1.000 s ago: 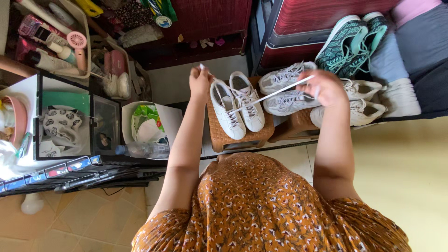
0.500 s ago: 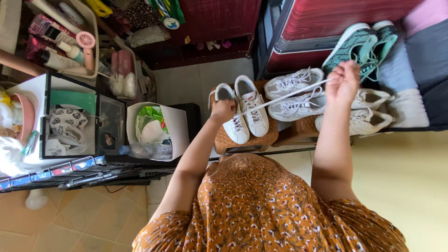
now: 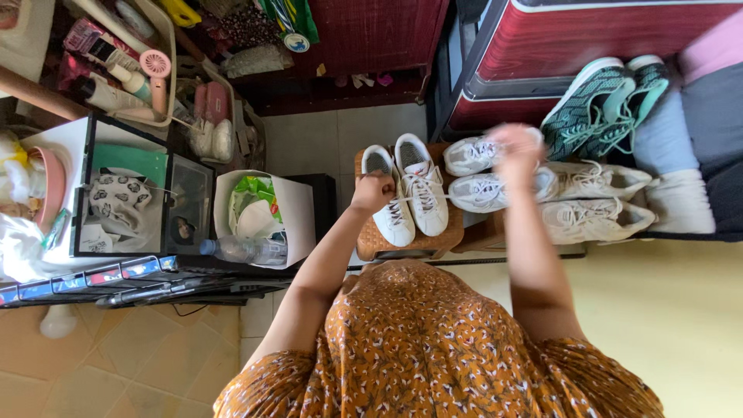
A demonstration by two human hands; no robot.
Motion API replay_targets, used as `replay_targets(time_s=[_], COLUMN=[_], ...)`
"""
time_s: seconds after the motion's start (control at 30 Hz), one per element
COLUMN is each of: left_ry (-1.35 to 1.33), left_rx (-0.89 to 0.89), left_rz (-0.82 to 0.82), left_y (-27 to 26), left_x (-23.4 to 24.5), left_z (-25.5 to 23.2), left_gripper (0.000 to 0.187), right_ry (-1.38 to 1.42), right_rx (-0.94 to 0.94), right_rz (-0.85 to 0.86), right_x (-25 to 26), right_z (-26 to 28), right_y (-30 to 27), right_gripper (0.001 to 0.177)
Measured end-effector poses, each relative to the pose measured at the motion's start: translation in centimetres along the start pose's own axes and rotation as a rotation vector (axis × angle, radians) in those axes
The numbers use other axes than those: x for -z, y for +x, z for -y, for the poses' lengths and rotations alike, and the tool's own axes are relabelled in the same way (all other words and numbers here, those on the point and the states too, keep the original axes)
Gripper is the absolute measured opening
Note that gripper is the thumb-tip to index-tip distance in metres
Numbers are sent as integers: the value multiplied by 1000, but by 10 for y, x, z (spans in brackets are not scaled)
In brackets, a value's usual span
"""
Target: The person threads white shoelaces through the eyelets of a pair of white sneakers placed on a small wooden stool. They pull the laces through, adjust the tension, and tie a knot to secure them.
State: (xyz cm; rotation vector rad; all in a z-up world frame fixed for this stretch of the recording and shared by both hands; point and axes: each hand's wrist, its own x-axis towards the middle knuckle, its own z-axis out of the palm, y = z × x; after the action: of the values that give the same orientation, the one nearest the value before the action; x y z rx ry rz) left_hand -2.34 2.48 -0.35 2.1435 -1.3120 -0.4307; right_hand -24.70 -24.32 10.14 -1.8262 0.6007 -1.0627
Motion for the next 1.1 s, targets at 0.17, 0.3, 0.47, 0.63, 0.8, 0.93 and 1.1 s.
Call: replay_targets(time_s=[0.17,0.3,0.47,0.63,0.8,0.93,1.1], left_ry=[24,10,-33,19,40,90,3], left_rx=[-87,-89,-82,-91,-114,-143,-301], left_rz=[-57,-63,-58,-33,-9,-17,-40], left_y=[-4,-4,-9,-9,-7,-7,-4], left_x=[4,8,12,10,6,2,12], left_z=[-3,-3,-2,-1,2,2,-2], left_gripper=[13,16,17,20,19,16,11], right_ry=[-575,-695,-679,-585,-595,-649,-587], right_rx=[36,262,245,221,180,213,187], right_rz=[545,549,516,526,568,561,638], right_x=[-114,-130,-134,-133,-138,-148,-142], right_z=[8,11,6,3,-2,-2,21], right_y=[-79,-102,-106,-105,-105,-109,-98], right_gripper=[10,2,4,5,5,5,53])
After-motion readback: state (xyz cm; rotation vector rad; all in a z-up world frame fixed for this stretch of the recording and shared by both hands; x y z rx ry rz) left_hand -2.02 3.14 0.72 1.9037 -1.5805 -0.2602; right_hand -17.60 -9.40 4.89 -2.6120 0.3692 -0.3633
